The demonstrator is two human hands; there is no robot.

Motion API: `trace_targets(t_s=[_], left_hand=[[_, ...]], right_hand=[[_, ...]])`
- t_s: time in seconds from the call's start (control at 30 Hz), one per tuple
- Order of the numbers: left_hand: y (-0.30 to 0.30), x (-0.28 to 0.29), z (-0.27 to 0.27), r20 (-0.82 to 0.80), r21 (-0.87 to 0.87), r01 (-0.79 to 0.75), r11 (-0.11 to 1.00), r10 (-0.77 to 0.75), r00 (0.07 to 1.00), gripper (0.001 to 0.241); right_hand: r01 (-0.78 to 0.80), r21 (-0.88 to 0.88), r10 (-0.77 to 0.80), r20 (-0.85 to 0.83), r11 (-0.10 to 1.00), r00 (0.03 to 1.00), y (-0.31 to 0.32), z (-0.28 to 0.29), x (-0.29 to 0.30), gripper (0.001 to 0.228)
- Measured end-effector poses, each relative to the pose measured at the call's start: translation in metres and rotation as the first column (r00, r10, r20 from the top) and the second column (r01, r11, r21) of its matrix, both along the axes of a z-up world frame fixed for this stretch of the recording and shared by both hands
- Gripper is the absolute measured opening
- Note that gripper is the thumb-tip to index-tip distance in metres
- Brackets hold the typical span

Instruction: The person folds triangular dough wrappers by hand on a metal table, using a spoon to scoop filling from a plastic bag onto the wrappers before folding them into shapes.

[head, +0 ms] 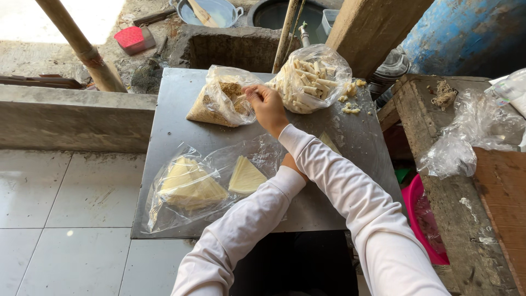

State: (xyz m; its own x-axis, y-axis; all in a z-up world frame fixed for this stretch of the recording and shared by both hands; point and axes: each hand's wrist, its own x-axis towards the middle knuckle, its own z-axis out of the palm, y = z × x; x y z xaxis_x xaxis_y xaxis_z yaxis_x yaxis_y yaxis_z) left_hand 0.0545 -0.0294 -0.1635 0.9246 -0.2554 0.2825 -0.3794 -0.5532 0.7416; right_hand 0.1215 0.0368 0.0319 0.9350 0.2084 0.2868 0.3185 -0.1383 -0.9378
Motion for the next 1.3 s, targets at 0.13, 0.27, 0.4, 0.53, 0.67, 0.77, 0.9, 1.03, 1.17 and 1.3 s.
trace_targets(t_s=[0.13, 0.27, 0.4, 0.53, 0.67, 0.77, 0.9, 1.03, 1.17, 1.3], left_hand=[[-0.009, 0.009, -0.028, 0.034, -0.026, 0.005, 1.0, -0.004, 0.999, 0.033], [-0.012, 0.014, -0.026, -0.104, -0.295, 0.012, 0.955, -0.045, 0.994, 0.038], [-0.008, 0.014, -0.014, -0.054, -0.131, 0.012, 0.991, -0.02, 0.998, 0.039], [0.003, 0.001, -0.002, 0.004, -0.02, 0.048, 0.999, -0.048, 0.999, 0.033], [0.014, -0.012, 0.042, 0.003, -0.043, 0.093, 0.995, -0.093, 0.996, 0.03], [0.02, -0.023, 0.064, 0.029, -0.021, 0.07, 0.997, -0.069, 0.997, 0.034], [0.032, -0.033, 0.101, -0.089, 0.237, 0.154, 0.959, -0.136, 0.987, 0.029], [0.047, -0.048, 0.135, -0.084, 0.089, 0.137, 0.987, -0.13, 0.988, 0.046], [0.054, -0.059, 0.159, -0.191, -0.005, 0.162, 0.987, -0.16, 0.968, 0.07], [0.056, -0.059, 0.161, -0.156, -0.047, 0.172, 0.984, -0.177, 0.972, 0.066]], right_hand=[[0.053, -0.002, -0.052, 0.137, 0.999, 0.989, -0.002, -0.004, 0.007, 0.023], [-0.022, 0.05, 0.026, -0.075, 0.998, 0.997, 0.002, -0.005, 0.002, 0.025], [0.019, 0.231, 0.041, -0.254, 0.973, 0.966, -0.002, -0.009, 0.01, 0.026], [0.059, 0.344, 0.056, -0.314, 0.937, 0.948, -0.014, -0.014, 0.015, 0.026], [0.102, 0.494, 0.126, -0.408, 0.863, 0.904, -0.027, -0.008, 0.014, 0.025], [0.068, 0.61, 0.195, -0.354, 0.79, 0.915, -0.038, 0.0, 0.007, 0.026], [0.06, 0.669, 0.209, -0.314, 0.741, 0.926, -0.058, 0.02, -0.019, 0.026], [0.059, 0.706, 0.183, -0.261, 0.706, 0.948, -0.096, 0.045, -0.058, 0.027], [0.098, 0.729, 0.127, -0.247, 0.677, 0.961, -0.152, 0.058, -0.094, 0.026], [0.147, 0.669, 0.042, -0.258, 0.729, 0.965, -0.212, 0.047, -0.131, 0.024]])
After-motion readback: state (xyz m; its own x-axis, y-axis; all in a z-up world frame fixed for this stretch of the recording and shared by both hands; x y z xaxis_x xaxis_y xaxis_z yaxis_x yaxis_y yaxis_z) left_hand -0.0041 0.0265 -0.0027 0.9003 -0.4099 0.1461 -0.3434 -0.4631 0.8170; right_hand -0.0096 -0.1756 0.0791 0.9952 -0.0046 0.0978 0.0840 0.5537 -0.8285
